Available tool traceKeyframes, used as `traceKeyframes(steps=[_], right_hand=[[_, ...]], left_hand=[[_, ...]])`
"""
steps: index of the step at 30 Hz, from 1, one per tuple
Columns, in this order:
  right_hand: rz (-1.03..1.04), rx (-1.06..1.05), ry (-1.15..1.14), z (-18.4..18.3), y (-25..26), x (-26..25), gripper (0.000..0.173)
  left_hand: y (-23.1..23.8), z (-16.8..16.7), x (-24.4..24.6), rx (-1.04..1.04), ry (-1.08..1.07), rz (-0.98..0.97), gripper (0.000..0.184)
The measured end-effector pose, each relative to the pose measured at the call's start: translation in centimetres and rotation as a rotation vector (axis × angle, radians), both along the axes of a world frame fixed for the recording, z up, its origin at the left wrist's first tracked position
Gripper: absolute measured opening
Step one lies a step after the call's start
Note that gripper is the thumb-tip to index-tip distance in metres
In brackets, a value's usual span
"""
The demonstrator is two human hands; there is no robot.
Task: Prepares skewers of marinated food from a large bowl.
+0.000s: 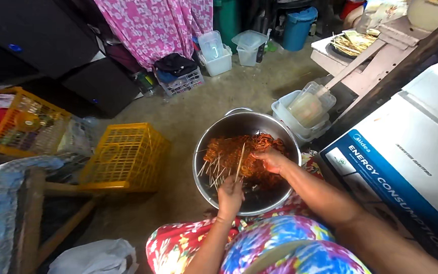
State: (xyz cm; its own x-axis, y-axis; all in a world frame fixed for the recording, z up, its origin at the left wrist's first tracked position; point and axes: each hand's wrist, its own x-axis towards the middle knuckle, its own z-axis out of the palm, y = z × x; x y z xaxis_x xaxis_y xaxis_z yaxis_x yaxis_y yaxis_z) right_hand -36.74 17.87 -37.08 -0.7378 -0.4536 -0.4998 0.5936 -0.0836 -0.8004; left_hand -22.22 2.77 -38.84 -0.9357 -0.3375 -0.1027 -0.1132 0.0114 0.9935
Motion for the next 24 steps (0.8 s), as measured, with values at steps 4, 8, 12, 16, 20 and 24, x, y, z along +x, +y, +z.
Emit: traceKeyframes(steps=[4,8,12,16,20,24], right_hand=[[0.097,0.041,0.048,0.4,0.4,0.1,0.009],[0.190,0.016,0.183,-0.3,1.0,-0.3,0.016],[0.187,0.194,0.415,-1.2,0.9,-0.3,0.015],[0.136,0.290,0.438,-1.2,0.2,0.4,0.017],[0.442,0.715,0.461,-0.2,-0.1,0.5,0.025],[0.741,1.221,0.637,1.7,-0.2,0.3,0.037]], left_hand=[[-0.3,0.2,-0.1,0.086,-0.031,0.036,0.011],[-0.5,0.4,-0.2,0.141,-0.065,0.032,0.012],[-0.6,0.8,-0.4,0.198,-0.117,0.003,0.012],[-1.2,1.5,-0.9,0.088,-0.147,-0.030,0.011],[-3.4,1.2,-1.8,-0.480,-0.106,-0.004,0.020],[-4.9,2.0,-1.9,-0.957,-0.105,0.092,0.023]])
